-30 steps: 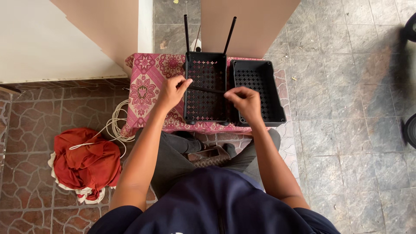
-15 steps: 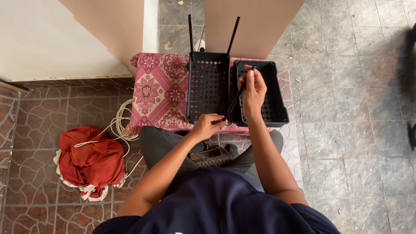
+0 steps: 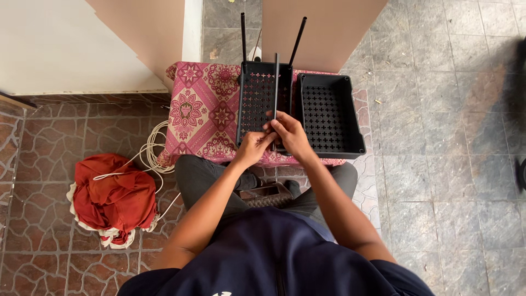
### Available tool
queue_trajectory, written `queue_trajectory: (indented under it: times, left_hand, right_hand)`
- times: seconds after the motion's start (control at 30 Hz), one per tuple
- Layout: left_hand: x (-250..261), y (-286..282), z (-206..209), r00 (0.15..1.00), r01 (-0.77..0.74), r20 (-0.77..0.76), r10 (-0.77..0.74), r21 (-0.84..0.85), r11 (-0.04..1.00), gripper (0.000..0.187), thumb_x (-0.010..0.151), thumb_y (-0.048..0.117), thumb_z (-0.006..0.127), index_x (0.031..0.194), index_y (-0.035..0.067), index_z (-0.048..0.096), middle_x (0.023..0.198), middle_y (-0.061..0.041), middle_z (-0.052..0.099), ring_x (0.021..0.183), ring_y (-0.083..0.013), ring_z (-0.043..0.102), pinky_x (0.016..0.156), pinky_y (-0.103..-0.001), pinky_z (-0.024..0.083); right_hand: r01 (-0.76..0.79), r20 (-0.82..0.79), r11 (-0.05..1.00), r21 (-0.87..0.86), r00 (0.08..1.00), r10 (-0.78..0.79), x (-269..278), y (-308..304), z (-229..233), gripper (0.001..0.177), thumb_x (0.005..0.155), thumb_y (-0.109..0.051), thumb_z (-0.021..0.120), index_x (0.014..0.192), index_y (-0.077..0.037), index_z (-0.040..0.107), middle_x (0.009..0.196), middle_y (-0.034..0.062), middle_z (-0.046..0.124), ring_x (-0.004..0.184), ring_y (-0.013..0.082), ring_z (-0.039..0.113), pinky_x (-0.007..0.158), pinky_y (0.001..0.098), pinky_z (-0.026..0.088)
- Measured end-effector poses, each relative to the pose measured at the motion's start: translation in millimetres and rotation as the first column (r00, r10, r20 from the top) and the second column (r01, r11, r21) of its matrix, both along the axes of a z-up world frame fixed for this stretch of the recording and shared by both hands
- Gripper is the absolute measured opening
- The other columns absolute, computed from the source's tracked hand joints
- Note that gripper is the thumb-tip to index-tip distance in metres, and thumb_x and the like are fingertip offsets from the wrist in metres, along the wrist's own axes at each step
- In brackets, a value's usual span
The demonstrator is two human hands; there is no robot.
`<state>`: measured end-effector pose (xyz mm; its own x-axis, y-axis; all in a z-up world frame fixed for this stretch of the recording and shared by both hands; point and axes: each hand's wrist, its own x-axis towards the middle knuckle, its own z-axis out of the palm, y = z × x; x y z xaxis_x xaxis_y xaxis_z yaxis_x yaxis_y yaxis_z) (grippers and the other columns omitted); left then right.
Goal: The person assembles a black plastic rolling cart by attaching wheels to a side panel, inserting rods into a perforated base, and connecting the side panel to the base to form a frame.
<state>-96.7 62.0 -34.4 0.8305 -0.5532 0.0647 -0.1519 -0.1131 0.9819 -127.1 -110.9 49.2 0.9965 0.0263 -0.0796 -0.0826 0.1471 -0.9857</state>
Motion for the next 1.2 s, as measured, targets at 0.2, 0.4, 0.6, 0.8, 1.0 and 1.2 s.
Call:
queue_trajectory:
  times: [0.2, 0.4, 0.6, 0.8, 1.0, 1.2]
  left_hand:
    - [16, 18, 25, 0.999, -0.049, -0.019, 0.05, 0.039, 0.998, 0.041, 0.109, 0.032, 0.051, 0.14, 0.005, 0.054, 0.104, -0.012, 0.073, 0.081, -0.017, 0.068, 0.072, -0.03, 0.06]
    - [50, 36, 56, 0.983, -0.182, -0.064, 0.17, -0.359, 0.915, 0.058, 0.1, 0.006, 0.07, 0.152, 0.002, 0.043, 0.11, -0.015, 0.073, 0.102, -0.018, 0.073, 0.087, -0.031, 0.063]
    - [65, 53, 9, 0.977, -0.189, -0.158, 0.147, -0.297, 0.936, 0.039, 0.106, 0.007, 0.068, 0.143, -0.002, 0.059, 0.111, -0.016, 0.075, 0.097, -0.0209, 0.075, 0.088, -0.035, 0.066]
    - [33, 90, -53, 0.888, -0.45, 0.156, 0.433, 0.095, 0.888, 0.053, 0.102, 0.016, 0.074, 0.148, 0.001, 0.053, 0.139, -0.021, 0.057, 0.11, -0.0251, 0.064, 0.082, -0.036, 0.06]
    - [-18, 72, -99, 0.901, -0.43, -0.054, 0.431, 0.029, 0.902, 0.062, 0.098, 0.021, 0.079, 0.149, -0.001, 0.053, 0.116, -0.018, 0.074, 0.096, -0.02, 0.075, 0.084, -0.029, 0.064]
    - [-40, 53, -111, 0.835, -0.547, 0.015, 0.549, -0.075, 0.834, 0.05, 0.099, 0.021, 0.075, 0.14, -0.005, 0.061, 0.112, -0.013, 0.07, 0.089, -0.0162, 0.076, 0.075, -0.027, 0.062]
  right_hand:
    - [0.055, -0.015, 0.996, 0.072, 0.998, -0.054, -22, 4, -30, 0.033, 0.11, -0.02, 0.055, 0.136, -0.004, 0.066, 0.071, -0.007, 0.049, 0.059, 0.0021, 0.041, 0.052, 0.0197, 0.035]
    - [-0.002, -0.168, 0.999, 0.053, 0.986, 0.011, -56, 5, -48, 0.036, 0.105, -0.02, 0.061, 0.137, -0.004, 0.067, 0.071, -0.0063, 0.053, 0.054, 0.0016, 0.038, 0.045, 0.0202, 0.031]
    - [0.257, -0.173, 0.966, -0.024, 0.951, -0.257, -77, -23, -47, 0.024, 0.101, -0.015, 0.066, 0.119, 0.0, 0.074, 0.08, -0.0002, 0.07, 0.06, 0.0034, 0.053, 0.05, 0.0204, 0.043]
    - [0.349, -0.001, 0.935, -0.062, 0.937, -0.35, -83, -47, -28, 0.02, 0.095, -0.011, 0.077, 0.113, -0.001, 0.076, 0.085, 0.0012, 0.074, 0.072, 0.0053, 0.064, 0.063, 0.02, 0.051]
    - [0.327, 0.028, 0.907, -0.265, 0.943, -0.332, -86, -33, -8, 0.025, 0.092, -0.017, 0.081, 0.113, -0.003, 0.076, 0.085, -0.0005, 0.071, 0.074, 0.0024, 0.06, 0.066, 0.0188, 0.049]
    - [0.255, -0.007, 0.864, -0.434, 0.958, -0.287, -91, -15, 8, 0.025, 0.094, -0.021, 0.079, 0.112, -0.004, 0.078, 0.071, -0.0025, 0.063, 0.059, 0.0019, 0.047, 0.051, 0.0216, 0.038]
